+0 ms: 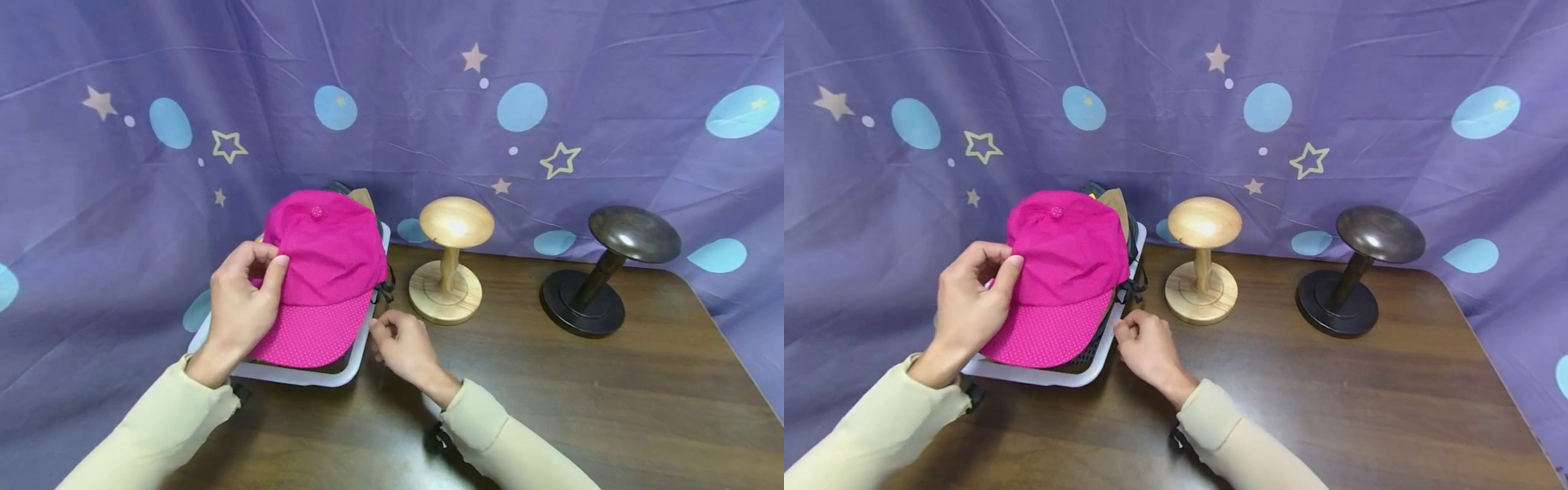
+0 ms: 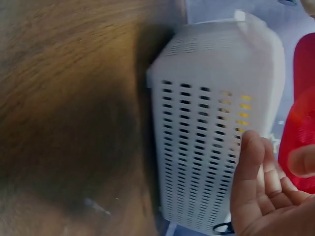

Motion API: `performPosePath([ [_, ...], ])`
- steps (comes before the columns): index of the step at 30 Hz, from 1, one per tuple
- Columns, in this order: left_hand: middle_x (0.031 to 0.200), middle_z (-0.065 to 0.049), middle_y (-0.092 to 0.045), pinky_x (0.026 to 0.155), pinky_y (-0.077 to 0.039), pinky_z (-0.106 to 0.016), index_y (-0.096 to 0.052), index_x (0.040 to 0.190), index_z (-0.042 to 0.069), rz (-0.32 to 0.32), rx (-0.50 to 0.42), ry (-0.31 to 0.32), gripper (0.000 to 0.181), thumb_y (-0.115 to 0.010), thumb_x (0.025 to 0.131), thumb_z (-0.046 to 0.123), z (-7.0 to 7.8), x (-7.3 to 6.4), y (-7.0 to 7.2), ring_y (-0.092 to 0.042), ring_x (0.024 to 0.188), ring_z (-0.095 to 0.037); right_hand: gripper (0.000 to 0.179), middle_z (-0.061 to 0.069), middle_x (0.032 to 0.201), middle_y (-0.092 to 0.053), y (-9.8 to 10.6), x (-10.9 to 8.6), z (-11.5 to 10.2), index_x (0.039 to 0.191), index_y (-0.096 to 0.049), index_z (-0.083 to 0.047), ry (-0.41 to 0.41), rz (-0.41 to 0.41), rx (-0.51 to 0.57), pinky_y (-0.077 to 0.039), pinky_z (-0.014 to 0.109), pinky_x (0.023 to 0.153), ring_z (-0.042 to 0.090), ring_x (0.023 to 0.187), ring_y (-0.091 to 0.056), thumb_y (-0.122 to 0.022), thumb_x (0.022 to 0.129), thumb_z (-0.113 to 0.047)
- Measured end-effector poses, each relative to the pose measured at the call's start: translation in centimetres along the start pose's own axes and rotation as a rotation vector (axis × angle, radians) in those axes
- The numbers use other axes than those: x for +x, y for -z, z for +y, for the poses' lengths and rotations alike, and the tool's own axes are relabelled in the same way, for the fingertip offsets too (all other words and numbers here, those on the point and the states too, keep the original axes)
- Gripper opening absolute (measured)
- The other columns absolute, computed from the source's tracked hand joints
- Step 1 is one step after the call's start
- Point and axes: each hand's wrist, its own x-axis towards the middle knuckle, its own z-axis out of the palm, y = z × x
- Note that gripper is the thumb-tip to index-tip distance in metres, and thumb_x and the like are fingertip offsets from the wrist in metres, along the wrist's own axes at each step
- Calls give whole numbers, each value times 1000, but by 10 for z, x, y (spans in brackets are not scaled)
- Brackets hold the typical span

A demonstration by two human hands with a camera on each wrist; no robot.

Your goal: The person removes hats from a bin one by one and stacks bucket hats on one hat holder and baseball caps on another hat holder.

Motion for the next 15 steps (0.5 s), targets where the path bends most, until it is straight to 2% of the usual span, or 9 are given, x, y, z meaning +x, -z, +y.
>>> performPosePath([
  [4,80,-11,-62,63,-39,-17,-63,88,-3,-3,-37,-16,6,-66,83,-2,8,-5,-8,-51,72,-3,33,11,63,-62,10,-5,-9,79,-61,-1,41,15,117,-53,35,47,28,53,-64,-46,101,-20],
  [6,81,-11,-62,64,-39,-17,-63,89,-4,-2,-50,-21,6,-66,84,-3,13,-8,-12,-52,71,-5,36,16,66,-62,14,-8,-13,81,-59,2,69,21,205,-53,37,48,33,54,-63,-41,103,-19],
  [9,80,-11,-61,63,-39,-17,-62,89,-5,-4,-67,-32,7,-65,83,-4,19,-11,-18,-51,70,-9,36,20,67,-60,20,-14,-22,83,-56,7,107,27,351,-52,40,47,34,53,-61,-38,103,-17],
  [12,79,-12,-61,63,-40,-17,-62,89,-5,-9,-84,-37,9,-66,82,-7,25,-15,-23,-51,68,-11,28,15,66,-59,26,-19,-29,87,-55,8,130,11,443,-52,44,48,26,51,-59,-44,101,-13],
  [15,80,-11,-61,63,-40,-16,-62,89,-5,-14,-102,-33,12,-67,80,-9,28,-20,-26,-51,68,-12,21,8,67,-60,30,-22,-32,90,-55,9,128,-20,468,-53,44,50,17,51,-59,-50,97,-10],
])
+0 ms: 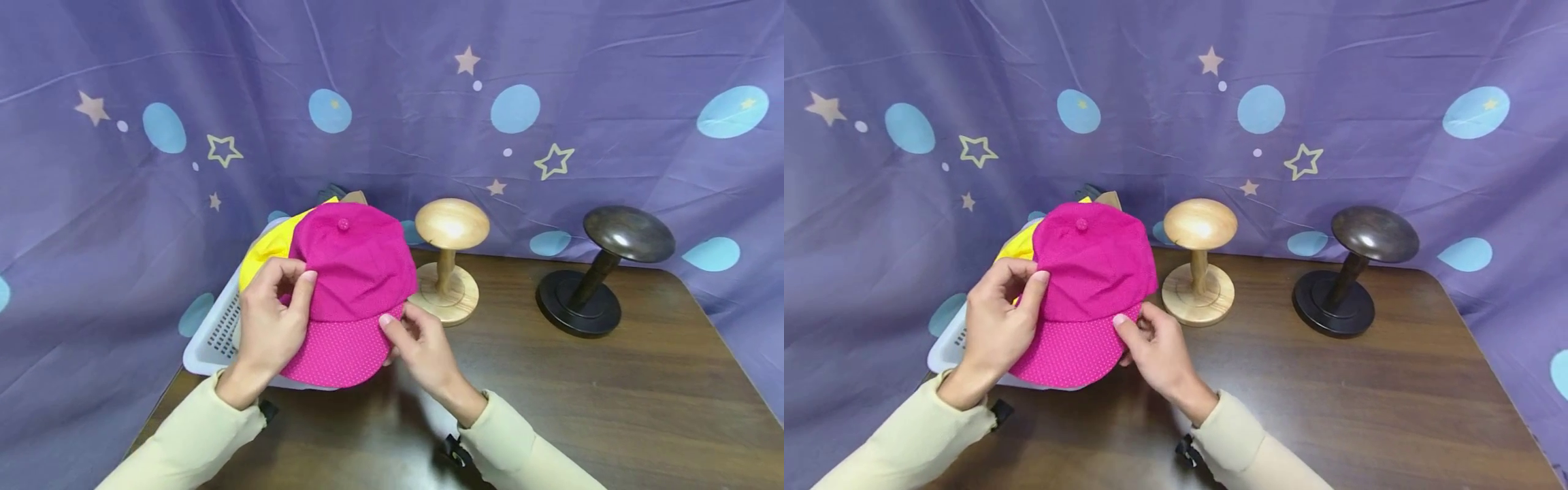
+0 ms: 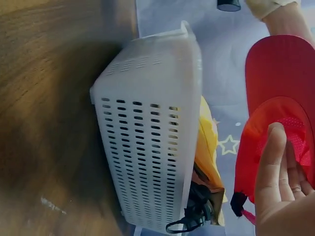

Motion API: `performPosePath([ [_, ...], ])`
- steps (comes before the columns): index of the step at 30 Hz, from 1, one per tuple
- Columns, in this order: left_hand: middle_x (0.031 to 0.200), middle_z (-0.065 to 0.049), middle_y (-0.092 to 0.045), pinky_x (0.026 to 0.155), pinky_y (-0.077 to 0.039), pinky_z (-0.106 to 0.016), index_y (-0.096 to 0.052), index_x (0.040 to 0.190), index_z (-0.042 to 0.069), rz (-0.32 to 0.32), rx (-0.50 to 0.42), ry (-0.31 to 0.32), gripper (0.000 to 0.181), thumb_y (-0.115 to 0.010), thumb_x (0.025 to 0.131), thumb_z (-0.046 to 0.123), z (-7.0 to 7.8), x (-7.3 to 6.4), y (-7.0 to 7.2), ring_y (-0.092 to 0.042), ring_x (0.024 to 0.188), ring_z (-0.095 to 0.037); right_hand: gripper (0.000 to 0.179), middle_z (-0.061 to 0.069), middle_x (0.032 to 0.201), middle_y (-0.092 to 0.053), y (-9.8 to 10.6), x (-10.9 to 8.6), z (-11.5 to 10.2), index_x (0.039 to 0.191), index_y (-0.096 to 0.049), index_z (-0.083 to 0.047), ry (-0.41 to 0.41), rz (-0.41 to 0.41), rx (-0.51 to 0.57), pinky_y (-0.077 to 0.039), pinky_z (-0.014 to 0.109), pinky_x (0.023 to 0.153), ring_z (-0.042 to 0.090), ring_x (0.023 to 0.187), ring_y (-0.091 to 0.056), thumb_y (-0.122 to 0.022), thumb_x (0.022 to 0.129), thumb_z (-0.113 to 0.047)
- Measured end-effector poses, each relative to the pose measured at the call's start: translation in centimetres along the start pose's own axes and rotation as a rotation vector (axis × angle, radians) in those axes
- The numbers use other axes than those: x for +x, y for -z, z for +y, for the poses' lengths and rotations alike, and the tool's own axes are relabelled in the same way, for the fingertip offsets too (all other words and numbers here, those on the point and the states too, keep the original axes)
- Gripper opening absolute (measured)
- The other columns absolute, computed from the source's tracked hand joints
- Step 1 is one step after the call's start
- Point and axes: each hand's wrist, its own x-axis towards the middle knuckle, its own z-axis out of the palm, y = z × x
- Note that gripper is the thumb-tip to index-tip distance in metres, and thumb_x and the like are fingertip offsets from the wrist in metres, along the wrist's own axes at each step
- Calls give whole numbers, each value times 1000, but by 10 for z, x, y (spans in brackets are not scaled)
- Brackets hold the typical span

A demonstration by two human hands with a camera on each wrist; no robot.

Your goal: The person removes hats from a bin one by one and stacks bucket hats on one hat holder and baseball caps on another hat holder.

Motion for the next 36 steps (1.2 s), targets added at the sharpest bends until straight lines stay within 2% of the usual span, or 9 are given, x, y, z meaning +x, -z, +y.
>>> performPosePath([
  [6,82,-9,-62,69,-43,-15,-62,91,-2,-44,-30,-5,15,-70,80,-7,-1,-6,-4,-54,73,-14,15,4,71,-63,9,1,-3,93,-56,11,-24,6,43,-53,34,54,14,58,-61,-55,94,-4],
  [12,87,-7,-63,75,-44,-16,-64,95,1,-78,-69,27,16,-70,81,-5,-6,-12,0,-55,79,-10,11,5,74,-63,24,3,-8,93,-60,9,88,-48,-59,-52,28,61,10,66,-60,-56,94,-2],
  [15,90,-7,-62,76,-45,-17,-65,97,0,-73,-86,89,15,-67,83,-4,-10,-17,-1,-55,82,-10,10,4,73,-62,33,2,-12,92,-60,8,113,-64,-85,-51,27,62,10,66,-59,-56,94,0],
  [18,95,-9,-59,80,-47,-20,-64,104,-1,-94,-61,208,19,-65,86,-2,-14,-19,-2,-54,88,-12,10,2,73,-62,44,1,-17,91,-60,10,121,-66,-87,-52,27,61,10,66,-59,-55,93,0],
  [20,102,-11,-57,84,-49,-27,-61,114,-2,-173,-42,311,26,-63,88,3,-15,-18,-4,-55,93,-16,11,1,72,-62,51,0,-21,92,-59,10,118,-60,-85,-52,28,61,10,66,-60,-55,93,0],
  [24,116,-14,-57,86,-52,-38,-51,131,0,-422,-77,492,45,-63,91,14,-19,-14,-11,-59,101,-25,12,0,72,-62,65,1,-29,94,-59,12,126,-56,-107,-52,27,62,9,68,-60,-55,94,0],
  [27,117,-12,-60,82,-53,-34,-50,134,4,-518,-154,577,49,-66,90,21,-19,-8,-21,-62,98,-25,13,0,74,-63,77,3,-35,96,-57,13,135,-49,-124,-52,26,63,9,68,-60,-54,94,0],
  [30,113,-9,-61,77,-54,-28,-52,131,8,-509,-221,615,49,-70,87,22,-16,0,-30,-63,95,-23,10,0,72,-61,89,7,-43,94,-58,10,139,-16,-149,-52,25,61,9,66,-58,-55,94,0],
  [36,107,-10,-63,72,-53,-22,-54,128,6,-382,-321,569,48,-73,84,15,-5,24,-52,-62,89,-21,8,3,74,-65,109,26,-61,94,-67,-5,93,82,-83,-55,30,64,12,70,-63,-59,93,-4],
])
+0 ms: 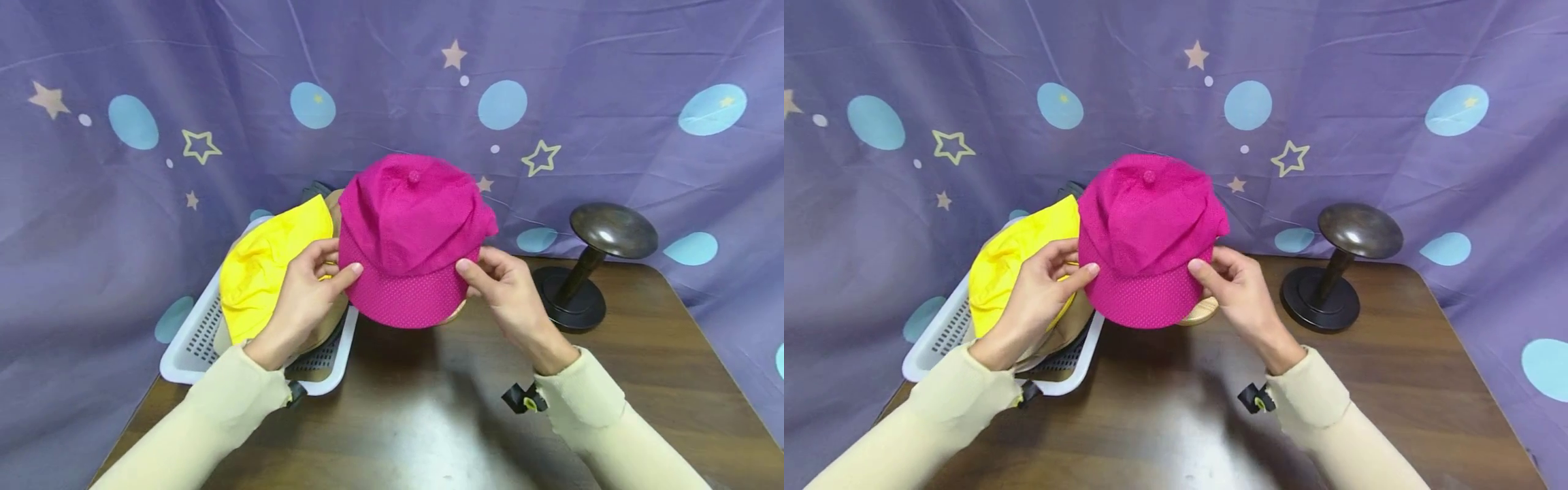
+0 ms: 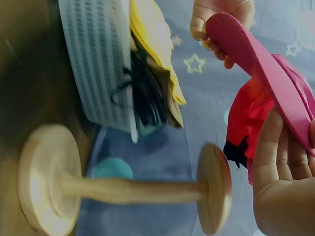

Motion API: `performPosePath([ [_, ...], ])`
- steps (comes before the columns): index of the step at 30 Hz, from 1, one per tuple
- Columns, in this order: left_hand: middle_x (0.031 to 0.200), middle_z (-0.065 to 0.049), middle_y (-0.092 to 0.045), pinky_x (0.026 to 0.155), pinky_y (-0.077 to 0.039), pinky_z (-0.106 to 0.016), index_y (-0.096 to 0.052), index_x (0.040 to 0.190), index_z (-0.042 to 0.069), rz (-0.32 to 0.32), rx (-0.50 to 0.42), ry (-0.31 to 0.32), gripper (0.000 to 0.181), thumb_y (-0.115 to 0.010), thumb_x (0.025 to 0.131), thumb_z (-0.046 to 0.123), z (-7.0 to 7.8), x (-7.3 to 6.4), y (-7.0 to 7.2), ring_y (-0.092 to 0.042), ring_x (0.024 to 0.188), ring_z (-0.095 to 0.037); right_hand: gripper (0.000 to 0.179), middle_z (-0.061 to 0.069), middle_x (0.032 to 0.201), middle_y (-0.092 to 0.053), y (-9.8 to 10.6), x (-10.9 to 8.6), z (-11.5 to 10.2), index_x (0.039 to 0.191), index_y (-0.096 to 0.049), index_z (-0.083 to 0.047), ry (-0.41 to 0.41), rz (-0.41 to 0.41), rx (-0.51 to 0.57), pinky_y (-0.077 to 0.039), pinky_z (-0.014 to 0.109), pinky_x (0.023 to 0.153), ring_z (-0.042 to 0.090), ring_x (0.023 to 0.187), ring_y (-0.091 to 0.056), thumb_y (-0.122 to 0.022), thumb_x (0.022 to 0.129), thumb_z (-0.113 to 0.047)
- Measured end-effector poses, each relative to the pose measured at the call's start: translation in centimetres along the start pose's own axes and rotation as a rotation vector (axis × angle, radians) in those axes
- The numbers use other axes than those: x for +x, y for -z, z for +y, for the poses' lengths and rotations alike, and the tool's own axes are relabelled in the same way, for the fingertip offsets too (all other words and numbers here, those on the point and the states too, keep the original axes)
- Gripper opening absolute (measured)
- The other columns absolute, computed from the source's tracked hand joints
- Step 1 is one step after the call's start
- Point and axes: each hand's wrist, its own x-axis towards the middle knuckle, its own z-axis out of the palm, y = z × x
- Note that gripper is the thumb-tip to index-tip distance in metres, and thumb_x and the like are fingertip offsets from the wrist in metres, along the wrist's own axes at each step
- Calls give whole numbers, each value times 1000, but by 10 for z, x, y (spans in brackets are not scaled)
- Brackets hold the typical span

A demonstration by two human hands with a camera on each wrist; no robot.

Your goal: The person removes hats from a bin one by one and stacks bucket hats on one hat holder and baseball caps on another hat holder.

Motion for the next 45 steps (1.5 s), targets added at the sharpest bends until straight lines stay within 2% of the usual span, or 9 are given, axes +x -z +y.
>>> performPosePath([
  [6,103,-14,-60,70,-51,-21,-53,128,2,66,-93,-78,49,-72,83,8,12,28,-25,-58,84,-21,6,2,74,-65,20,30,-7,93,-68,-7,-42,92,46,-55,28,62,11,68,-64,-63,92,-10],
  [12,103,-13,-62,73,-54,-26,-52,133,8,98,-151,3,55,-74,83,10,10,52,-49,-63,84,-21,10,2,73,-64,37,52,2,93,-64,-2,-82,147,101,-54,25,58,11,65,-64,-64,92,-12],
  [17,101,-14,-63,72,-54,-28,-45,142,13,90,-184,60,65,-73,83,9,-1,58,-63,-64,80,-22,12,0,70,-62,44,57,20,86,-62,-4,-181,197,110,-53,24,56,9,61,-62,-64,92,-14],
  [23,99,-14,-66,75,-54,-29,-49,139,10,133,-135,107,62,-74,83,12,-15,49,-73,-65,81,-21,12,-2,71,-62,46,47,37,86,-61,-7,-337,208,146,-54,26,58,9,63,-62,-60,94,-16],
  [29,98,-18,-64,73,-55,-31,-50,136,3,194,-197,142,58,-72,83,6,-23,28,-86,-65,80,-23,13,-2,71,-60,46,31,46,93,-58,-5,-408,223,121,-54,27,58,8,62,-60,-60,94,-17],
  [34,109,-20,-62,82,-53,-35,-44,138,0,194,-185,203,59,-68,85,4,-32,12,-101,-62,93,-25,20,-5,73,-60,48,19,59,103,-54,-2,-436,249,19,-51,23,57,6,62,-58,-61,94,-18],
  [37,120,-20,-59,92,-48,-39,-41,140,-2,201,-127,217,63,-68,84,4,-39,4,-109,-60,105,-28,24,-6,72,-59,48,13,70,107,-54,1,-434,264,-36,-49,22,56,5,63,-55,-60,94,-18],
  [42,129,-21,-51,103,-37,-41,-39,141,-1,244,-2,230,69,-71,80,4,-58,-7,-123,-48,120,-32,32,-5,75,-59,48,4,90,117,-54,5,-435,268,-155,-49,24,55,6,62,-55,-58,95,-19],
  [45,130,-21,-47,105,-34,-41,-38,142,1,260,13,225,71,-71,79,3,-71,-9,-130,-44,122,-33,33,-1,76,-57,48,-1,98,119,-54,5,-418,266,-247,-49,25,55,8,62,-54,-58,95,-18],
])
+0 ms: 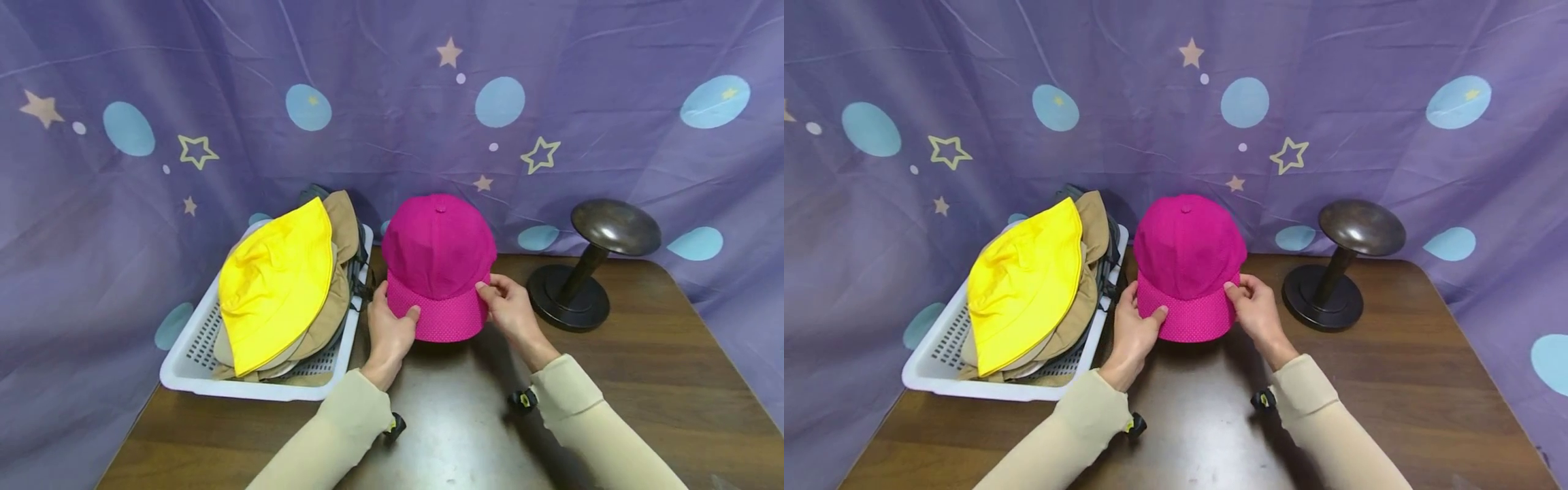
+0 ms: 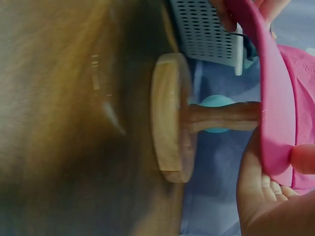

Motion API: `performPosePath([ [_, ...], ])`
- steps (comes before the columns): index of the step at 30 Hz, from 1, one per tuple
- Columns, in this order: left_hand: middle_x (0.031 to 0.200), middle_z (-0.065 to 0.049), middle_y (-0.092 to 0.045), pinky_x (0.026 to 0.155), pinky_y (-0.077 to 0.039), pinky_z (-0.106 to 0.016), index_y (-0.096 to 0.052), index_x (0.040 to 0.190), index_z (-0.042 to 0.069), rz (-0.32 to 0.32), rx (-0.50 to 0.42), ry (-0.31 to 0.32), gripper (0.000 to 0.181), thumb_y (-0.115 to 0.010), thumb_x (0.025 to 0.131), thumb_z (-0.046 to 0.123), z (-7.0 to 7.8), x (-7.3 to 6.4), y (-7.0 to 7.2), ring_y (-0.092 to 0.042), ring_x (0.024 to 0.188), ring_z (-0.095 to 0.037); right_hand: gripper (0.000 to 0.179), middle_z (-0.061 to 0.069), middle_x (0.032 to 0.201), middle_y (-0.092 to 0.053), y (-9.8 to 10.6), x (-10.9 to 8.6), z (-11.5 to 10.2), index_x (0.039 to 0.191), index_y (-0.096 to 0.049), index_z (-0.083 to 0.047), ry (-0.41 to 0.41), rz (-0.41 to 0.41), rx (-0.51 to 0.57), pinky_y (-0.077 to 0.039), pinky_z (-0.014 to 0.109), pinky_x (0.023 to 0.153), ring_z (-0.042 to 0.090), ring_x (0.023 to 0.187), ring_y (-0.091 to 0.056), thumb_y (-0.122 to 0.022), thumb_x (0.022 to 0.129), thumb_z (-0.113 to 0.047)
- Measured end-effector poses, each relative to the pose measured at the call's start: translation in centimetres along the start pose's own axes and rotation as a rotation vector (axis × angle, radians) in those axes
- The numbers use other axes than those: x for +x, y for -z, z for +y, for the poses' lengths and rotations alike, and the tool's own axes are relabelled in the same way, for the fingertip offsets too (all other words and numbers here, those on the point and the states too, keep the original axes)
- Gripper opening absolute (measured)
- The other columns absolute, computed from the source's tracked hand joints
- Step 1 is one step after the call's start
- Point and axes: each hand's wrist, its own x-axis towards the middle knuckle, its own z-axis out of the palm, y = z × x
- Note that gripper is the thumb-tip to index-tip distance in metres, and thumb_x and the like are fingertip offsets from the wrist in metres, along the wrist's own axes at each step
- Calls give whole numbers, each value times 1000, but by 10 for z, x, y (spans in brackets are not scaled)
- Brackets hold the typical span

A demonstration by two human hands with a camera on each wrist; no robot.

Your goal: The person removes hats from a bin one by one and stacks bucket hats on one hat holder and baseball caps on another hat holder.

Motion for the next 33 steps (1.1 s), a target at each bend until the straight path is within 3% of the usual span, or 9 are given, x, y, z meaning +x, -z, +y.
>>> performPosePath([
  [5,121,-20,-52,102,-37,-42,-39,142,3,24,16,-25,72,-72,78,1,-21,2,-5,-48,117,-32,31,6,83,-57,-3,1,12,118,-57,4,41,16,-150,-49,25,58,11,67,-53,-59,95,-16],
  [11,111,-17,-57,100,-37,-44,-41,139,6,36,42,-37,70,-73,78,1,-32,6,-4,-48,114,-32,27,11,89,-59,-9,2,20,116,-57,4,67,23,-204,-48,22,61,18,75,-56,-59,95,-12],
  [16,110,-16,-58,98,-38,-44,-41,139,6,26,68,-34,69,-73,78,3,-34,6,-5,-50,112,-31,28,13,91,-60,-10,1,20,117,-57,4,72,22,-213,-46,20,61,21,77,-57,-59,94,-13],
  [20,120,-20,-56,99,-39,-46,-38,142,1,5,68,-19,72,-73,79,7,-35,6,-6,-51,114,-34,35,17,100,-61,-8,1,18,123,-52,4,83,25,-219,-46,21,65,22,82,-57,-60,94,-13],
  [24,132,-25,-49,103,-36,-45,-34,143,-3,-10,57,-8,76,-73,79,9,-35,5,-6,-48,122,-37,41,23,117,-58,-5,1,16,131,-44,5,101,22,-200,-46,25,80,28,101,-57,-57,94,-9],
  [27,134,-25,-47,105,-35,-43,-35,142,-4,-9,48,-10,74,-73,79,9,-34,2,-6,-46,125,-36,45,26,129,-52,-4,1,17,135,-38,8,112,13,-162,-45,34,93,34,115,-54,-54,95,-4],
  [33,130,-25,-49,103,-37,-45,-41,135,-7,-19,0,-78,65,-72,79,6,-30,-8,-3,-50,121,-38,48,24,133,-46,-1,-5,13,135,-37,6,140,72,-207,-38,43,103,36,123,-48,-56,93,-7],
])
